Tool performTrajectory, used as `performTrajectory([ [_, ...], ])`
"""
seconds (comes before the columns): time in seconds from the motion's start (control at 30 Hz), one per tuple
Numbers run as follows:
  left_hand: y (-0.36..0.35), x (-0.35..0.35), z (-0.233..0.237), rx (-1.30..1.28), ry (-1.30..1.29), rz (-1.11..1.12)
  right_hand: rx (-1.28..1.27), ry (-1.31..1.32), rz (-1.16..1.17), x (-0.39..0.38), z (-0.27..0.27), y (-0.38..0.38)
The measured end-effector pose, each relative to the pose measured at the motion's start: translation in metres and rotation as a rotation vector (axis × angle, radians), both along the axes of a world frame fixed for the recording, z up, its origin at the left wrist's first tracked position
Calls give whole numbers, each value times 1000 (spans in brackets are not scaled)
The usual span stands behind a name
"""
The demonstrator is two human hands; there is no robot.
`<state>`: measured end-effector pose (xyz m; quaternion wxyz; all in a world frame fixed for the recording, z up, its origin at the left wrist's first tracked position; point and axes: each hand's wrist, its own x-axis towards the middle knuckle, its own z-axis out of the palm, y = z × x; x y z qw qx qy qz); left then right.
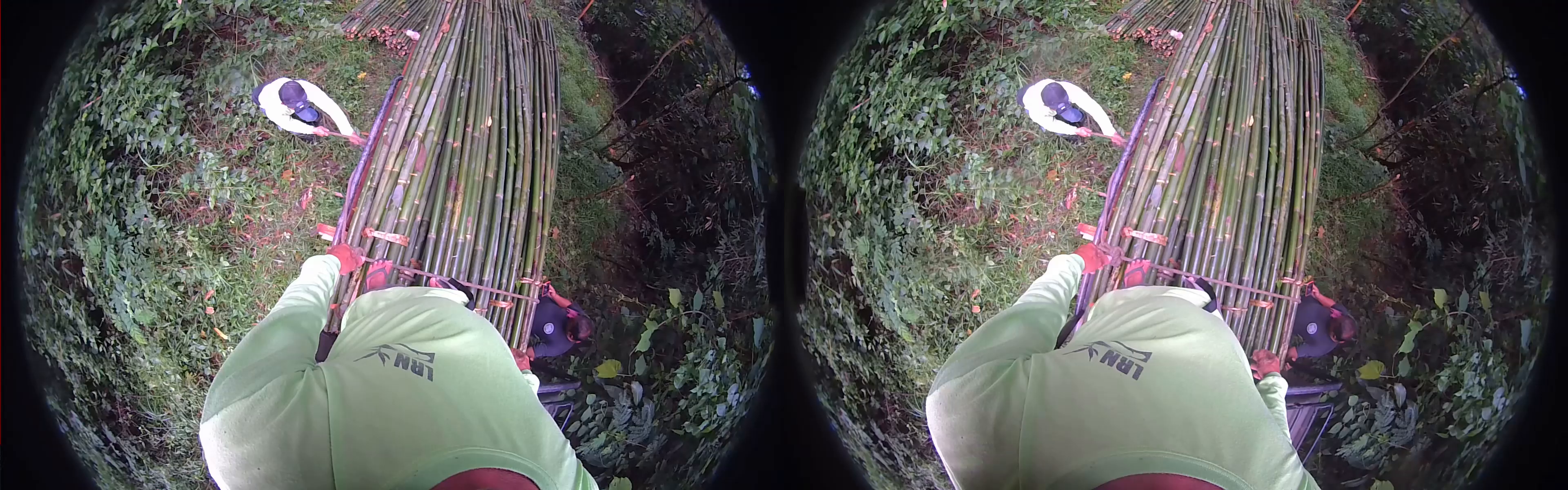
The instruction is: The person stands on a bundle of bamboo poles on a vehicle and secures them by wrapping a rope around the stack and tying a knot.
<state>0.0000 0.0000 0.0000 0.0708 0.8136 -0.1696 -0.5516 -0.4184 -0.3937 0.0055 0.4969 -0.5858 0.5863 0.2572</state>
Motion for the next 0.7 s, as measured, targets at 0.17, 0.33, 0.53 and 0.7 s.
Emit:
performTrajectory([
  [0.17, -1, 3, 10, -24, -9, -84, -1, -45, 329, -8, -12, -11],
  [0.33, 6, 3, 6, -29, -54, -73, -75, -27, 639, -15, -23, -21],
  [0.53, 15, -4, -1, -63, -53, 92, -138, -12, 725, -10, -24, -20],
  [0.7, 22, -8, -29, -81, -100, 57, -188, -13, 824, -9, -27, -22],
])
